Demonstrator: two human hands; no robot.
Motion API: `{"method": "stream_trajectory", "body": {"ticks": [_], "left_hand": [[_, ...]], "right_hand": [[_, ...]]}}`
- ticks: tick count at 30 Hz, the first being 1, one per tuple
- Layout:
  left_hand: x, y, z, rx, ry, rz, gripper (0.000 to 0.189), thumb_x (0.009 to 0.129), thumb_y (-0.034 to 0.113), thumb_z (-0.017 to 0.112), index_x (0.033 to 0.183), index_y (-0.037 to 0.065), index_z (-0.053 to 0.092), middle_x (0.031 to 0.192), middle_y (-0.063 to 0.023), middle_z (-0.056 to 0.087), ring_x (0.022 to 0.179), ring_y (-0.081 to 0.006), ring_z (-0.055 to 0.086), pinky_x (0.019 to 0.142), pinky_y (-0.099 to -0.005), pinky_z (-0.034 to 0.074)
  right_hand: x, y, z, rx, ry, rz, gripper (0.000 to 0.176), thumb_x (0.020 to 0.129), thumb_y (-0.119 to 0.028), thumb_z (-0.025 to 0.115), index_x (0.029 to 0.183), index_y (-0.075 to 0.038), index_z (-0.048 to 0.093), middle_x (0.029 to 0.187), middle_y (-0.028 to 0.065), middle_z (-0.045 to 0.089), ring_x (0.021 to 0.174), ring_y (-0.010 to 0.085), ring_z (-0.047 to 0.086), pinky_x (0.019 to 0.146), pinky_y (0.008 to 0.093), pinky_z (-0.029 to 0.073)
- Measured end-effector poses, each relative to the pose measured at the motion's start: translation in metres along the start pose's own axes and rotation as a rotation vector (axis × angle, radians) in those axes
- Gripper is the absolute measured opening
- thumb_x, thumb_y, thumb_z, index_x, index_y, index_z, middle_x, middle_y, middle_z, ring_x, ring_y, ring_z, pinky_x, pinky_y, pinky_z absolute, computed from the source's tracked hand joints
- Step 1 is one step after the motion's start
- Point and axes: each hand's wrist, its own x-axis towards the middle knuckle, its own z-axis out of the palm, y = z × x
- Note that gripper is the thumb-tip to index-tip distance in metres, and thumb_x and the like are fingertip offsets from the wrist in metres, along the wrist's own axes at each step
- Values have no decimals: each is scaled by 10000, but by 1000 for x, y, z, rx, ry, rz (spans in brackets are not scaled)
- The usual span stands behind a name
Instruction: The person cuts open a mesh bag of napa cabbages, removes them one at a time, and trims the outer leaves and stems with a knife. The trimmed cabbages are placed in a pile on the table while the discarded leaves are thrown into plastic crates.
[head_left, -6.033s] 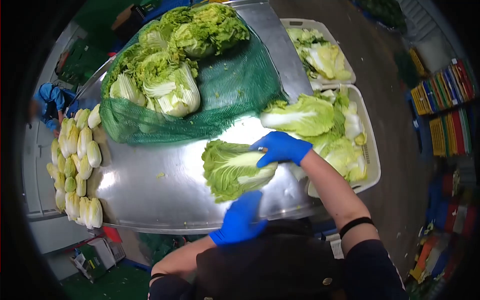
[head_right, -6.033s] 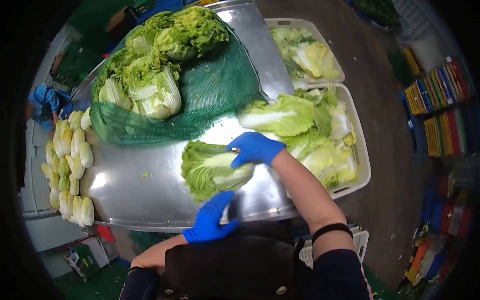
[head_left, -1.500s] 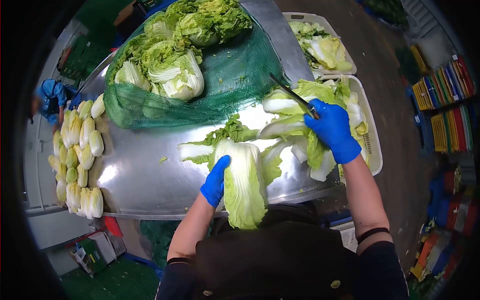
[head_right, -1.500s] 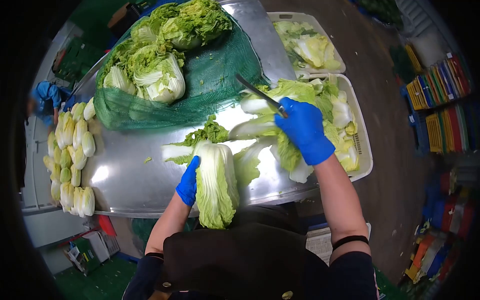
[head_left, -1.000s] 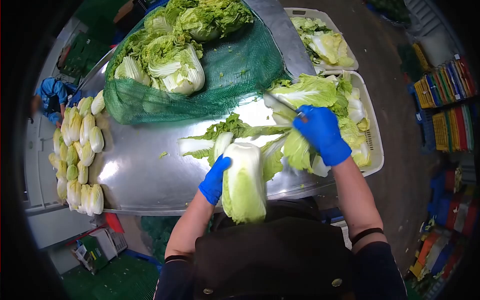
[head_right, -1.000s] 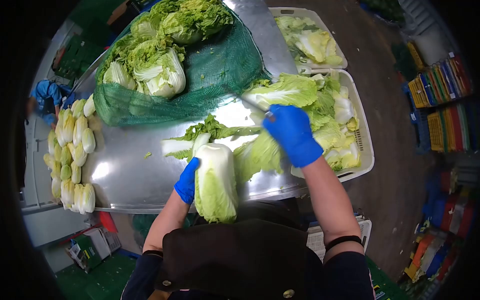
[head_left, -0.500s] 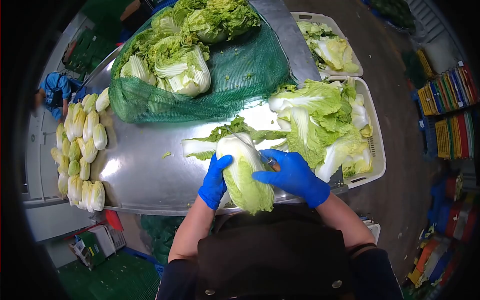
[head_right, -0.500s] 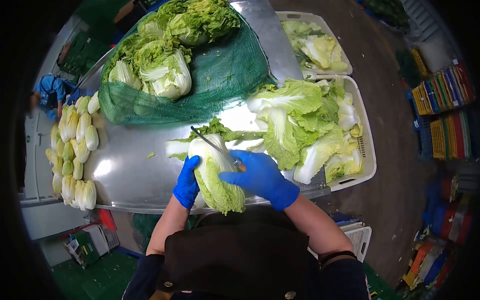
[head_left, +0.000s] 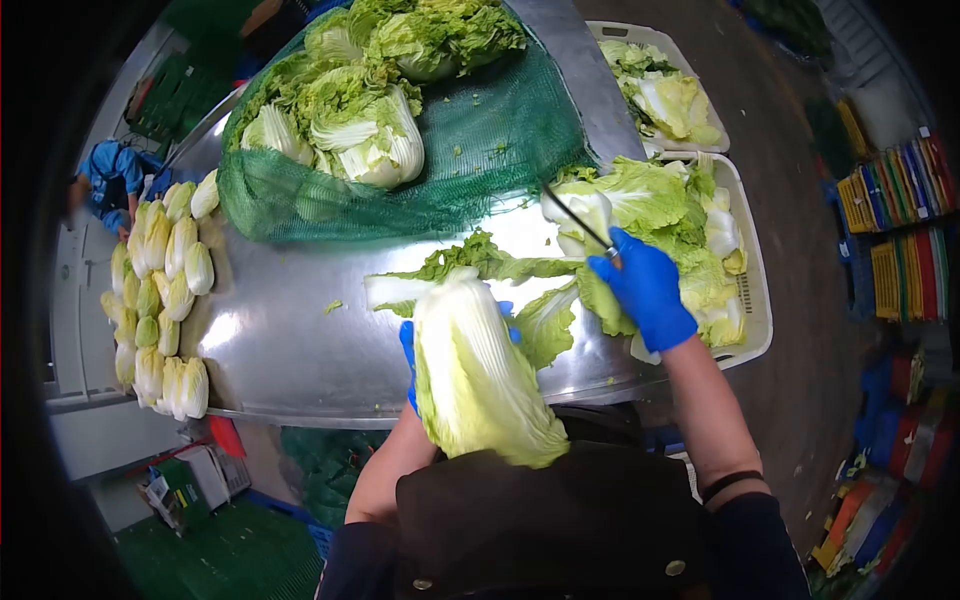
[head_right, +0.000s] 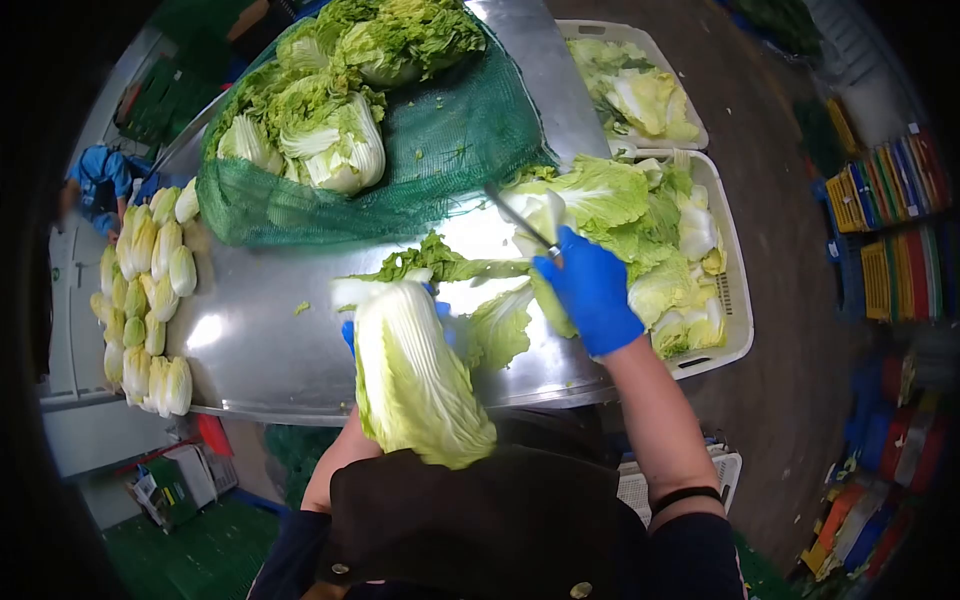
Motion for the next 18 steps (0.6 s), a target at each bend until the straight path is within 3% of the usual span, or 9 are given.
{"method": "stream_trajectory", "body": {"ticks": [1,2,3,5,7,9,13,16,18], "left_hand": [[0,0,-12,-139,52,47,710,851,617,380,1293,66,446,1236,-190,525,1043,-372,543,918,-520,440],[-3,1,34,35,-103,130,759,838,633,408,1354,76,394,1332,-150,467,1136,-336,502,986,-501,398],[1,3,37,39,-107,132,759,838,633,408,1354,76,394,1332,-150,467,1136,-336,502,986,-501,398],[2,3,40,49,-146,155,828,808,655,455,1399,87,340,1396,-135,404,1222,-304,448,1040,-472,353],[0,19,24,100,-48,123,853,778,630,539,1404,90,331,1384,-121,421,1238,-280,445,1047,-440,355],[-1,34,22,599,215,181,864,790,647,535,1410,86,318,1372,-156,436,1204,-306,479,1013,-446,394],[-6,29,32,737,204,139,707,782,344,665,1350,23,392,1280,-125,514,1178,-249,502,1008,-377,404],[-14,21,16,491,284,65,646,788,293,655,1320,12,422,1219,-136,548,1092,-246,557,959,-368,442],[-15,18,20,264,331,36,604,802,252,638,1307,-1,424,1184,-141,562,1035,-241,584,915,-361,467]], "right_hand": [[-15,-20,0,124,-35,38,474,796,-388,676,1067,-3,623,778,150,651,687,274,646,620,373,498],[-30,-25,30,708,113,-129,608,791,-435,690,1200,-3,566,863,134,675,759,190,653,695,319,506],[-38,-40,20,510,-80,-156,608,775,-448,707,1175,-6,583,925,125,684,823,156,643,764,292,499],[-44,-69,12,734,-552,77,568,730,-447,743,1086,-17,639,751,72,636,682,125,564,664,296,473],[-48,-74,15,739,-350,17,501,721,-440,744,997,-29,666,650,70,573,594,144,509,606,305,453],[-47,-68,18,638,-290,-16,407,749,-349,741,962,-11,665,665,39,573,606,111,508,601,283,453],[-42,-59,34,536,-167,-105,266,778,-248,721,892,-12,674,679,30,620,616,79,547,600,257,467],[-36,-46,36,605,-3,-98,285,756,-335,704,824,-62,657,621,130,606,578,255,623,555,346,484],[-38,-59,13,562,-82,-56,290,751,-341,708,811,-62,654,624,128,610,597,270,630,561,355,487]]}}
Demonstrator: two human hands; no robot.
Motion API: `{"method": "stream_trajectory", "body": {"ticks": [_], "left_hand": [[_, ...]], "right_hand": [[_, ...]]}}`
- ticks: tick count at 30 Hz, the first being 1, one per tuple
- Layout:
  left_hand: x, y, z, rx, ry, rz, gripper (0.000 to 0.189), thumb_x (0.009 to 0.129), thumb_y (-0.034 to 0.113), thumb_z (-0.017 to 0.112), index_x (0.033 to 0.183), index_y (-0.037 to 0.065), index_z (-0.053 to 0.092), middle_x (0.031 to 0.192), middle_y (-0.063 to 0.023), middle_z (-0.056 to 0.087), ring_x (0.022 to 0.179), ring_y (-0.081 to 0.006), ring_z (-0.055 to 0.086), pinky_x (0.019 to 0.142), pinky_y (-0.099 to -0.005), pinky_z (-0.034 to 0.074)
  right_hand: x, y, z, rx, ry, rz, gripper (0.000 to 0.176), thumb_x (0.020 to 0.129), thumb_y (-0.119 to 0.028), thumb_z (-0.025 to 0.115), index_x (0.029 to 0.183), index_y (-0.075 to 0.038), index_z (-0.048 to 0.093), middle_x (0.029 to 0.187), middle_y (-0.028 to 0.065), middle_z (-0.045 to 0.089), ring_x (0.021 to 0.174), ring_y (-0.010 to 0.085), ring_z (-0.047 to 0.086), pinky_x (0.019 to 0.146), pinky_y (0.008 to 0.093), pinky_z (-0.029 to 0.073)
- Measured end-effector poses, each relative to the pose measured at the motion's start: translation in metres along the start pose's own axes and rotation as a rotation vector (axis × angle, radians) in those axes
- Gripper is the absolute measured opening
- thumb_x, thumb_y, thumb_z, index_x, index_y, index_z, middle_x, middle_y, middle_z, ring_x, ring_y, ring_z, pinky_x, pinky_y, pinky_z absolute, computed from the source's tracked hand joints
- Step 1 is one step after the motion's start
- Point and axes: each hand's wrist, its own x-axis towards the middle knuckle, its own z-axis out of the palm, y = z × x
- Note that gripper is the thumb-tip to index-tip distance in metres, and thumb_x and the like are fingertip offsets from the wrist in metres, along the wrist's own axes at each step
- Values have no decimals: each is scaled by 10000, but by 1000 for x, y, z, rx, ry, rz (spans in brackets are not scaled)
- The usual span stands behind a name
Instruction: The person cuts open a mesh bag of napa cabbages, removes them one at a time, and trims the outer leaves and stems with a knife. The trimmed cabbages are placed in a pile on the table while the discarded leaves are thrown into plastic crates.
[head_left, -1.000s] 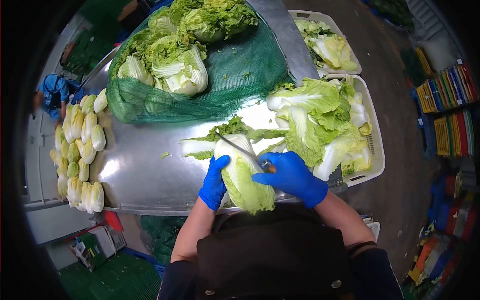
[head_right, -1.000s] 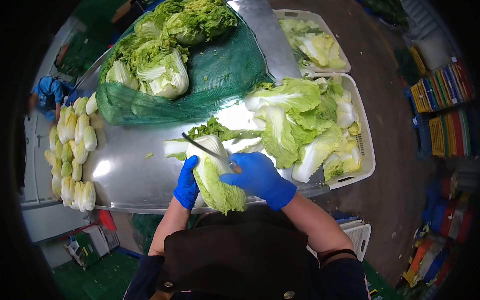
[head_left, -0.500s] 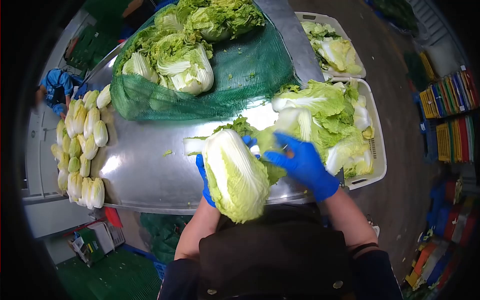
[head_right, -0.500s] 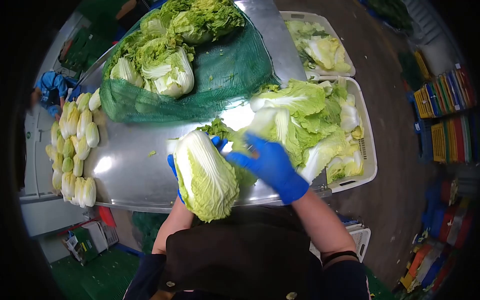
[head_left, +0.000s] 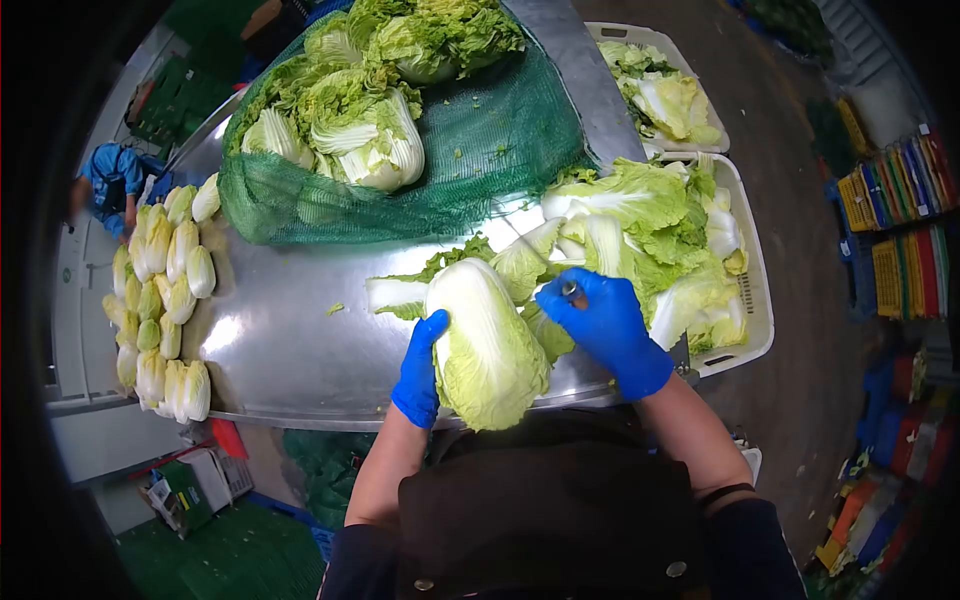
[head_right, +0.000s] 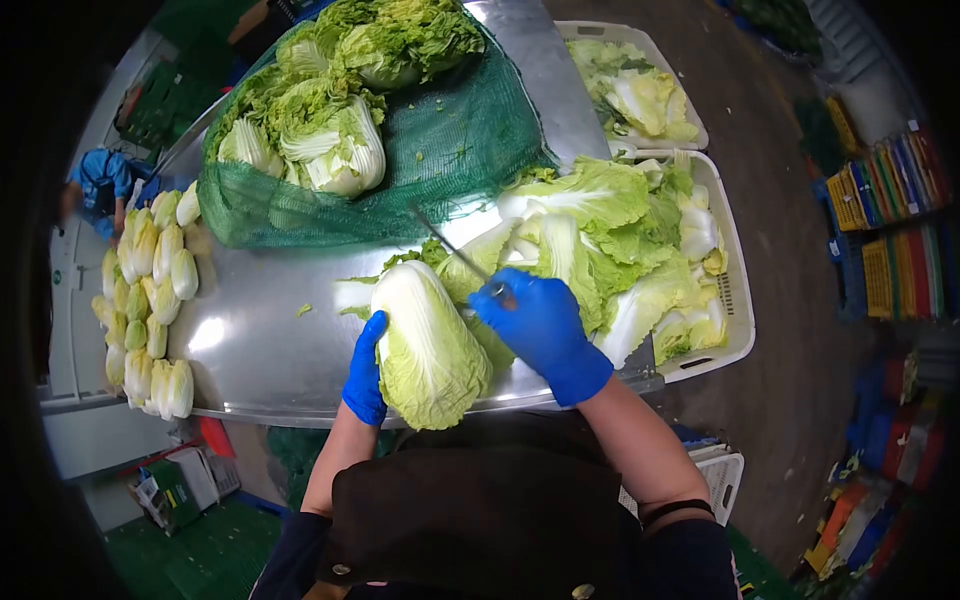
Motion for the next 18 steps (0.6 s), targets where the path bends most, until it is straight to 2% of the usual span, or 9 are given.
{"method": "stream_trajectory", "body": {"ticks": [1,2,5,7,9,10,14,18], "left_hand": [[0,-2,5,-3,3,0,604,802,252,638,1307,-1,424,1184,-141,562,1035,-241,584,915,-361,467],[2,-3,11,100,5,118,595,806,232,634,1312,4,418,1185,-137,560,1046,-240,579,917,-362,466],[7,-5,27,309,40,381,600,788,147,662,1322,38,412,1204,-107,542,1070,-222,555,931,-354,451],[7,-5,23,377,33,400,620,771,127,684,1319,32,411,1202,-105,543,1071,-218,552,929,-348,450],[6,-5,18,354,42,368,627,767,121,688,1321,31,408,1201,-107,542,1074,-218,549,923,-347,454],[6,-5,16,335,43,338,635,763,114,692,1322,29,405,1199,-110,541,1077,-218,547,918,-346,458],[3,-9,28,346,99,408,643,757,111,702,1319,20,403,1202,-116,537,1075,-219,545,911,-344,460],[2,-8,26,424,107,443,639,758,107,701,1316,18,403,1199,-114,537,1068,-214,547,905,-342,464]], "right_hand": [[-4,-8,-2,-34,-67,66,296,747,-347,711,798,-62,651,628,126,614,617,285,636,566,364,489],[-11,-6,8,-128,-34,-109,319,729,-356,724,834,-69,632,630,114,616,609,286,638,557,379,492],[-21,-12,27,-216,-17,-184,345,721,-364,727,871,-81,600,643,107,617,615,289,636,550,388,495],[-15,1,26,-258,-64,-183,355,735,-368,716,925,-85,617,659,120,614,619,309,626,566,371,498],[-10,0,22,-342,-120,-86,349,737,-355,709,952,-99,609,686,116,624,645,298,633,582,365,498],[-10,-3,16,-289,-194,-34,357,736,-353,707,954,-87,610,716,114,629,674,296,635,599,363,496],[-15,0,21,-276,-187,-71,351,738,-336,706,950,-71,618,720,115,623,666,278,631,602,358,491],[-11,19,25,-77,-226,31,436,725,-363,729,1014,-60,610,726,112,620,660,249,619,620,348,486]]}}
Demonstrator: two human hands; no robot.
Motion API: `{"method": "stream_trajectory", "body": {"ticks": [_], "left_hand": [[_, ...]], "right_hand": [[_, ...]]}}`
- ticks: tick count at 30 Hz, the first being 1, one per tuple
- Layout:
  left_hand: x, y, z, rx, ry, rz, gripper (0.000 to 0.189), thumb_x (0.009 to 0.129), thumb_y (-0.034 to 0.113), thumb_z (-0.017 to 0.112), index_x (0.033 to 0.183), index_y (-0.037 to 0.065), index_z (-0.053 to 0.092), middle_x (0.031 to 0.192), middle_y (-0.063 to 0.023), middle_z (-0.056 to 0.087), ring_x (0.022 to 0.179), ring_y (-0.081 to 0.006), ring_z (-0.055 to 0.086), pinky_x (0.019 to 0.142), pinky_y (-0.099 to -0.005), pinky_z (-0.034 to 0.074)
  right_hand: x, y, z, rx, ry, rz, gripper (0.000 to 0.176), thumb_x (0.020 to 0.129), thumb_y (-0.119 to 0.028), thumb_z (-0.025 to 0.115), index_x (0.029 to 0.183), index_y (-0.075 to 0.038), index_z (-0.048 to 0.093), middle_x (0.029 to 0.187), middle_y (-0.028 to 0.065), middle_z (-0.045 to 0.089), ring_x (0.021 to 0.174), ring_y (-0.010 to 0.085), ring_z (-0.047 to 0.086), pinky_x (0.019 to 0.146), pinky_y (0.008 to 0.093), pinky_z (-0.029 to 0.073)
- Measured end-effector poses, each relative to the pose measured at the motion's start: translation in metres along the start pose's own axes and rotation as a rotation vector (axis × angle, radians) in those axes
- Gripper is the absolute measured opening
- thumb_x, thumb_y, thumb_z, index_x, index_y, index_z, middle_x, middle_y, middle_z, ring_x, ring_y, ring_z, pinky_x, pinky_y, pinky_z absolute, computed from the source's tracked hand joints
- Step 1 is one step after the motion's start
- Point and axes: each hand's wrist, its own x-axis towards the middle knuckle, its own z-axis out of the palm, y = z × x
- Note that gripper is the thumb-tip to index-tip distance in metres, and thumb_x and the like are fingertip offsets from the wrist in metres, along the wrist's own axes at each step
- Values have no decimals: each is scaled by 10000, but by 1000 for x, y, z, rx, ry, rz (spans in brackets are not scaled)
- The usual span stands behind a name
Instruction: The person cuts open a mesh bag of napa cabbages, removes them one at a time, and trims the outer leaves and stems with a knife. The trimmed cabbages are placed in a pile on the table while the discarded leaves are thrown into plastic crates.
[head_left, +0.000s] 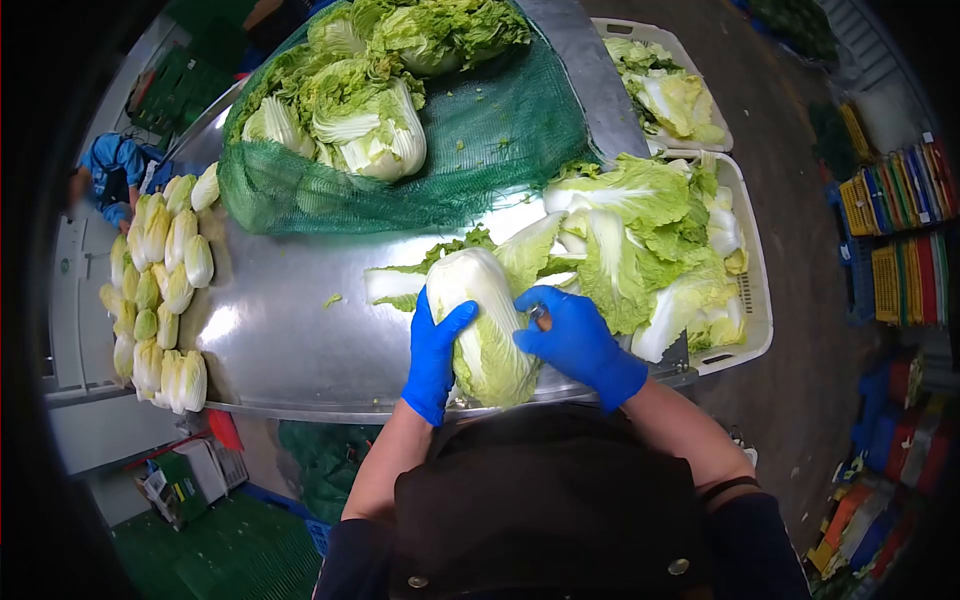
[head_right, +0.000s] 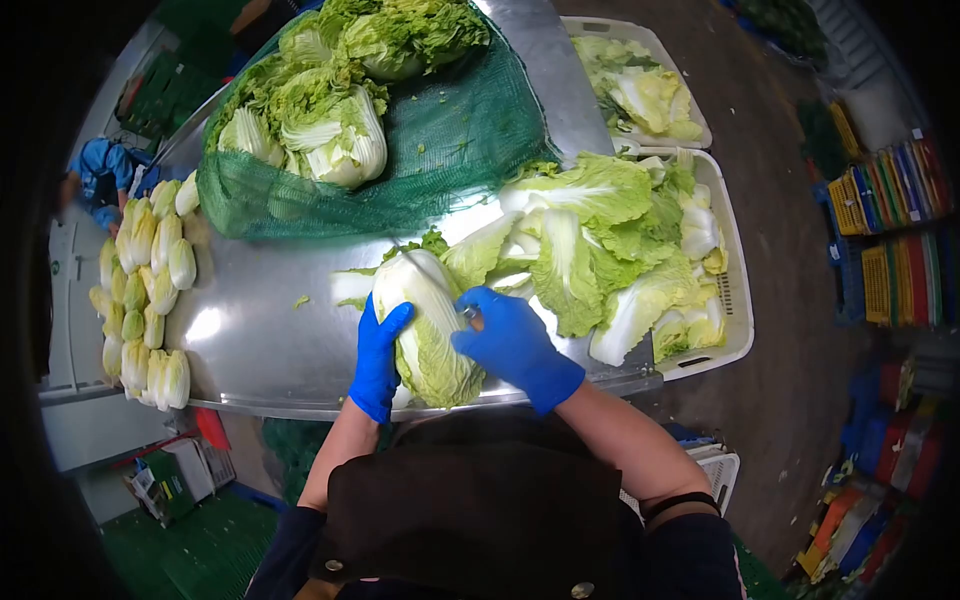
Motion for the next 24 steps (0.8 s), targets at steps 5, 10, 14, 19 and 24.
{"method": "stream_trajectory", "body": {"ticks": [5,10,14,19,24], "left_hand": [[-3,4,8,-34,26,17,615,764,97,698,1305,23,416,1182,-106,545,1055,-205,552,900,-336,465],[-5,0,6,-8,28,27,612,763,96,701,1302,21,421,1181,-107,548,1047,-203,558,895,-338,469],[-3,2,-6,16,-95,-73,575,781,154,683,1288,19,446,1171,-110,568,1040,-204,573,904,-344,470],[-32,5,-26,-363,-221,-617,597,809,262,635,1322,35,429,1226,-143,555,1093,-266,566,956,-398,452],[-34,-4,-29,-652,-253,-539,739,794,442,616,1380,67,366,1301,-158,502,1173,-317,502,1017,-465,387]], "right_hand": [[-6,-10,-3,-111,41,-68,451,706,-309,756,1045,-54,602,748,85,634,663,166,601,639,312,485],[-2,-5,-1,19,-39,39,427,695,-304,726,1023,-56,613,760,110,644,676,236,626,646,340,496],[2,-10,-28,-250,66,-124,299,686,-261,678,931,-90,659,699,119,632,623,271,625,606,356,501],[43,51,-72,-479,360,-24,160,728,-249,628,764,-95,604,766,161,630,685,337,611,593,407,485],[23,30,-75,-443,273,72,405,763,-434,653,920,-61,648,750,147,650,719,323,637,651,405,500]]}}
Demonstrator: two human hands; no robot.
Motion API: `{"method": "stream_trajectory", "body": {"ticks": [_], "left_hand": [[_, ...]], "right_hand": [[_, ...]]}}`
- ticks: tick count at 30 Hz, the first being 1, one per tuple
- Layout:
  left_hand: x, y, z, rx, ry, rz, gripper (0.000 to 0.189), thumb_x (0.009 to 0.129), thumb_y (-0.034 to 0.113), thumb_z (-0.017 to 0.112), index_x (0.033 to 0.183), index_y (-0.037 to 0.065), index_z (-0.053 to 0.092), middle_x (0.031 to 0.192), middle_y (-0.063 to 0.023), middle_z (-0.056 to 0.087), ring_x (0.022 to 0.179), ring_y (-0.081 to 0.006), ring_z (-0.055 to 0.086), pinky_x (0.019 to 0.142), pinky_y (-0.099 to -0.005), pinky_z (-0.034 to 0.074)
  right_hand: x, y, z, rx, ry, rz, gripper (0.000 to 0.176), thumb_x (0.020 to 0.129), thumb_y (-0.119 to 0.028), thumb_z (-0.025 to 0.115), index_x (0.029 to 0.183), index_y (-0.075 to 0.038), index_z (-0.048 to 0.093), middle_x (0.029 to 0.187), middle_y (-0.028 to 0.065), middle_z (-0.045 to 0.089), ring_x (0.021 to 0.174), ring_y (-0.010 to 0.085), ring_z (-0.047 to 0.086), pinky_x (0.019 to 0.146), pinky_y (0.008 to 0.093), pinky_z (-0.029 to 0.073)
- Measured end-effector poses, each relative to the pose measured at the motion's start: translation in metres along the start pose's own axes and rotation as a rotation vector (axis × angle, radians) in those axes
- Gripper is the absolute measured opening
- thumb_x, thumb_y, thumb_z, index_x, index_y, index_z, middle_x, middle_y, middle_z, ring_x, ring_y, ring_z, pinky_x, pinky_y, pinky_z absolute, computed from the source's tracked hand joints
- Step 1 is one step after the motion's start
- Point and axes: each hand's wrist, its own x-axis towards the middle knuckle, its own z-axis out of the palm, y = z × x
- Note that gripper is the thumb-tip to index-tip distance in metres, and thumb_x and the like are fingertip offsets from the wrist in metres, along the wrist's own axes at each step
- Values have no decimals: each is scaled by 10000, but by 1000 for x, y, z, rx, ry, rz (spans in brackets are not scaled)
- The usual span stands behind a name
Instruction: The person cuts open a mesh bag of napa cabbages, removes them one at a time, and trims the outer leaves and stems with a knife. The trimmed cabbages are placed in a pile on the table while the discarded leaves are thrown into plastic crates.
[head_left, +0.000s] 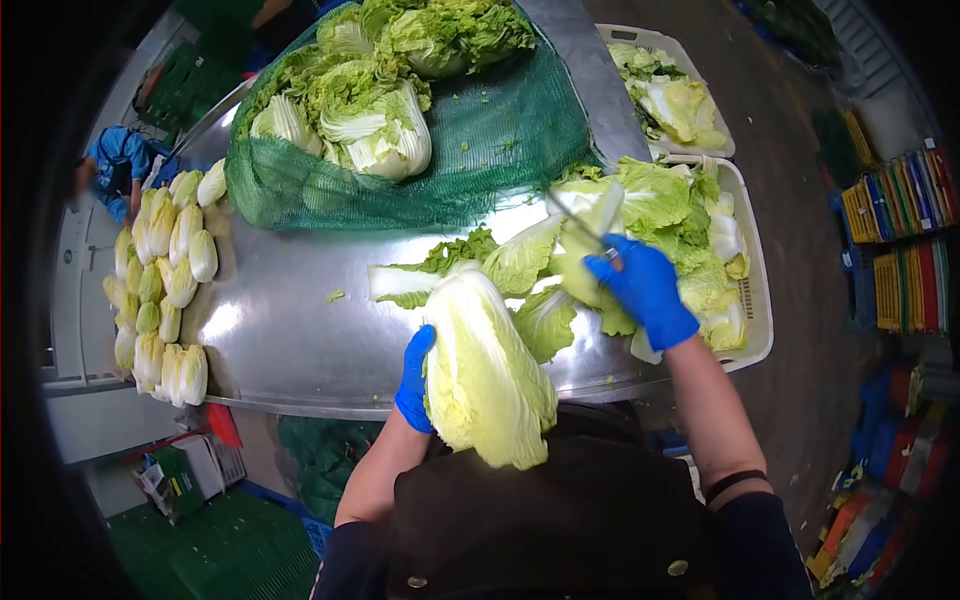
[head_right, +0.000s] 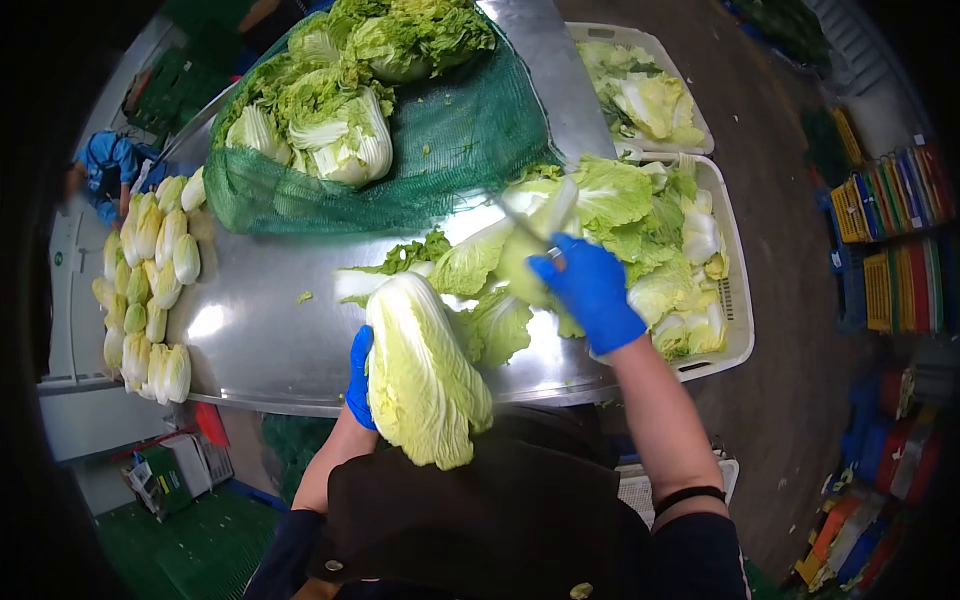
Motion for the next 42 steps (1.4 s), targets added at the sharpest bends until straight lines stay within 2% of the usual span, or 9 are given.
{"method": "stream_trajectory", "body": {"ticks": [4,7,10,17,21,23,29,33,42], "left_hand": [[30,6,-6,52,-15,133,785,821,569,517,1412,93,319,1367,-158,434,1224,-324,454,1046,-477,348],[32,26,11,219,42,188,818,831,582,510,1435,84,274,1399,-153,396,1233,-310,448,1056,-456,340],[46,42,21,696,-138,356,795,795,426,642,1404,46,302,1353,-123,435,1211,-241,469,1012,-382,397],[31,-9,9,-35,-25,-124,697,793,384,642,1352,41,406,1273,-165,520,1117,-291,544,986,-447,420],[38,-16,32,-4,-320,104,420,947,226,489,1323,50,426,1199,-151,553,1070,-254,568,884,-380,507],[39,-3,29,224,-59,273,715,818,467,587,1367,50,396,1310,-201,483,1138,-367,517,984,-474,420],[54,17,37,-97,-492,444,930,774,642,548,1443,78,233,1415,-185,356,1218,-370,450,1002,-490,407],[32,34,48,214,-313,624,938,732,565,657,1442,103,254,1422,-181,356,1272,-340,400,1059,-500,329],[45,21,-2,-158,-131,464,619,918,454,443,1391,66,349,1371,-165,432,1233,-343,444,1045,-517,337]], "right_hand": [[-33,-69,-10,900,-628,228,425,817,-334,702,1074,-1,642,861,49,659,760,101,581,710,265,487],[-33,-57,17,1007,-400,-36,404,815,-329,706,1040,3,658,877,29,658,728,85,572,681,251,488],[-35,-62,15,785,-307,-41,348,795,-248,725,1017,12,663,828,43,661,700,84,573,651,260,490],[7,-2,11,178,59,-14,277,767,-331,670,870,-75,675,725,145,643,645,317,622,610,381,500],[-2,26,36,-78,80,39,351,780,-392,645,912,-67,664,709,142,636,657,315,623,610,385,495],[-15,18,33,-76,54,70,410,792,-421,632,987,-61,655,697,148,629,659,309,624,608,378,495],[-52,-63,3,1141,-899,280,663,816,-356,700,1315,3,450,969,35,611,811,133,598,706,283,492],[-51,-84,-14,1174,-510,-15,716,769,-271,759,1347,-11,425,1196,82,581,1066,101,520,902,254,432],[-42,-61,10,752,-164,8,688,726,-173,785,1325,-52,469,1038,72,629,717,78,503,643,251,469]]}}
